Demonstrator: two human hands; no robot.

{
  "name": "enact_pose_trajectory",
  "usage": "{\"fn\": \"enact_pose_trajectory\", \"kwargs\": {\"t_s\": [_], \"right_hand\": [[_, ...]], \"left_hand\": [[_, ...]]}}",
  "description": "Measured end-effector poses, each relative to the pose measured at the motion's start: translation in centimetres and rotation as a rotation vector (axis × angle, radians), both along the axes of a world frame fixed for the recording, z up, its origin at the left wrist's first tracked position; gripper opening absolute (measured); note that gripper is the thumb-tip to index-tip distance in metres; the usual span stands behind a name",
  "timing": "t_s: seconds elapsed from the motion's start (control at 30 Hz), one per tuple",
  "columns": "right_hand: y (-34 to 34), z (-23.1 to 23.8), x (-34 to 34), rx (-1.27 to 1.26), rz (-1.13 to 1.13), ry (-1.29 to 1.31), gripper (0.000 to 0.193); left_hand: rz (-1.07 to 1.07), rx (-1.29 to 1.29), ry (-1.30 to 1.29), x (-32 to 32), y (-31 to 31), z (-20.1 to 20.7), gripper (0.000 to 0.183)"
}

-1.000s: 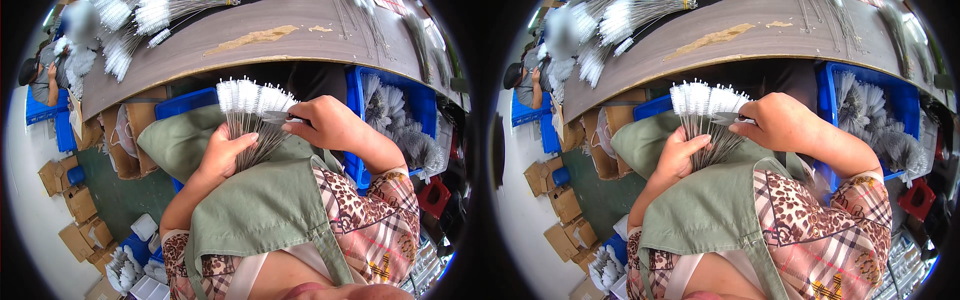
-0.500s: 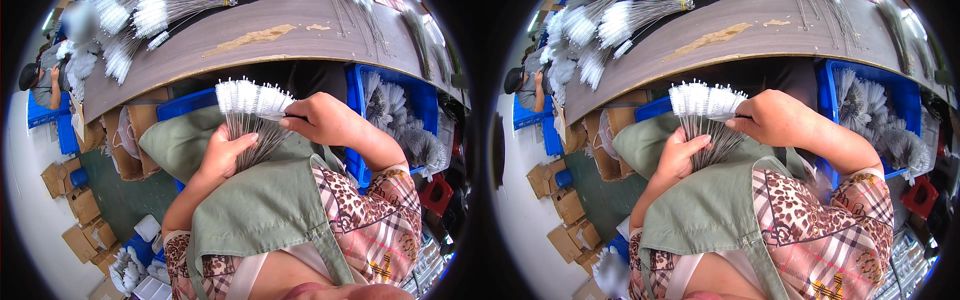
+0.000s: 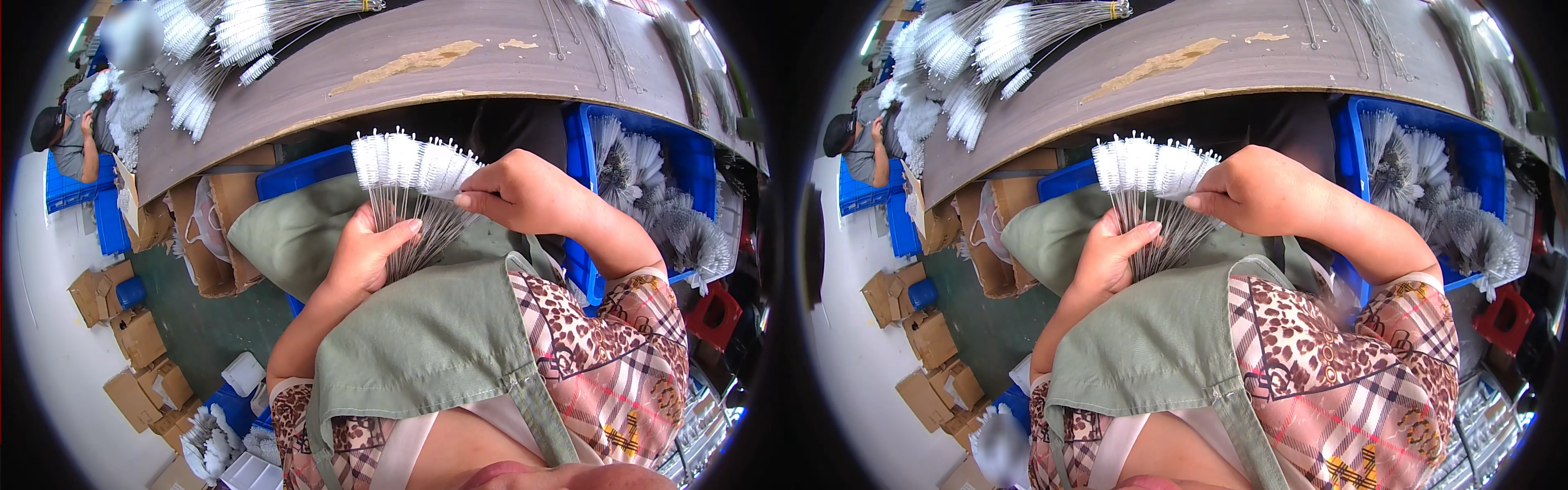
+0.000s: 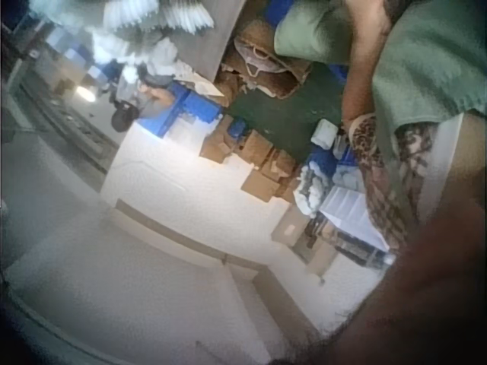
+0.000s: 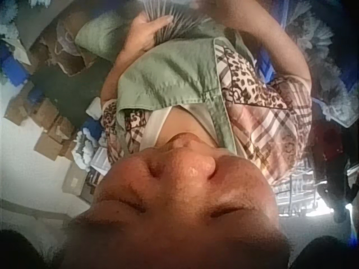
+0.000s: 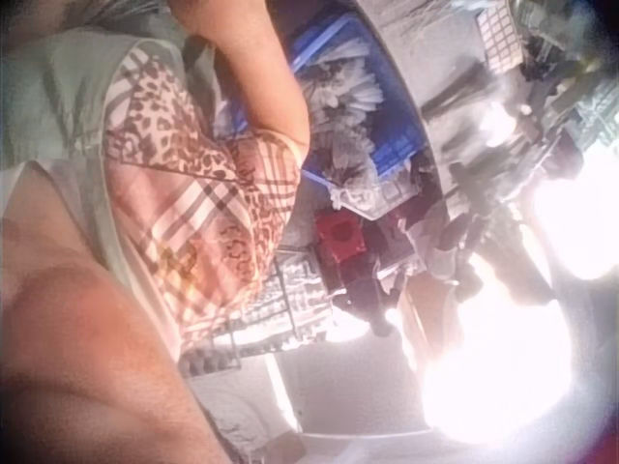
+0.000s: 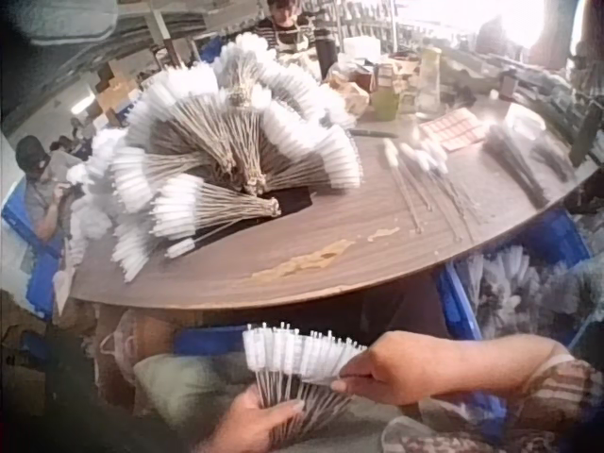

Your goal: The person trims the bristle ends of wire cleaning brushes using snips and places the brush bundle onto the table.

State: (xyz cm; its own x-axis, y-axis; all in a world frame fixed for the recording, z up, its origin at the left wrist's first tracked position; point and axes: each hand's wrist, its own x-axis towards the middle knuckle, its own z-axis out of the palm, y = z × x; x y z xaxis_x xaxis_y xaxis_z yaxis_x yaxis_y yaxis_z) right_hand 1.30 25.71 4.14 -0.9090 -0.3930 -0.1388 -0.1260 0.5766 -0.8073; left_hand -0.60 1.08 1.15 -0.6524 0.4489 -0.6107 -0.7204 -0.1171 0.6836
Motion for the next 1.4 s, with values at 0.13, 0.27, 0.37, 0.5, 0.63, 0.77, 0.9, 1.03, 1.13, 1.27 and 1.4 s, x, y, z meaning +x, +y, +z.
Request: {"fn": "enact_pose_trajectory", "kwargs": {"t_s": [0.13, 0.27, 0.37, 0.5, 0.63, 0.77, 0.9, 1.03, 1.13, 1.27, 1.4], "right_hand": [[0.8, -0.9, -0.7, -0.297, -0.048, 0.026, 0.032], [1.8, -1.0, -4.2, -0.443, -0.278, 0.044, 0.037], [-1.3, -4.2, -7.0, -0.416, -0.27, 0.258, 0.053], [-2.4, -5.6, -7.6, -0.559, -0.171, -0.236, 0.037], [-2.7, -5.4, -6.5, -0.955, -0.209, -0.449, 0.025], [-1.9, -6.1, -6.7, -0.926, -0.186, -0.553, 0.021], [-1.9, -6.2, -6.4, -0.943, -0.12, -0.534, 0.024], [-2.0, -5.5, -6.0, -1.022, -0.083, -0.474, 0.026], [-2.0, -7.1, -6.4, -1.165, 0.072, -0.439, 0.033], [-2.1, -6.0, -5.7, -1.138, 0.002, -0.442, 0.031], [-1.5, -6.3, -6.1, -1.035, -0.043, -0.426, 0.032]], "left_hand": [[-0.018, -0.017, 0.029, 0.1, 0.0, 0.1, 0.022], [-0.15, 0.009, 0.121, 0.0, 0.0, -0.2, 0.026], [-0.132, -0.01, 0.115, 0.3, 0.1, -0.2, 0.02], [-0.046, 0.015, 0.101, 0.6, -0.5, 0.1, 0.015], [0.108, 0.037, 0.024, 0.7, -1.4, -0.5, 0.016], [0.07, 0.042, 0.024, 0.7, -1.3, -0.7, 0.012], [0.059, 0.013, 0.046, 0.6, -0.9, -0.3, 0.01], [0.1, -0.02, 0.02, 0.6, -0.8, 0.0, 0.012], [0.027, 0.039, 0.041, 0.6, -1.5, -0.9, 0.018], [0.053, 0.029, 0.037, 0.6, -1.2, -0.3, 0.016], [0.103, 0.035, 0.022, 0.8, -0.9, 0.2, 0.013]]}}
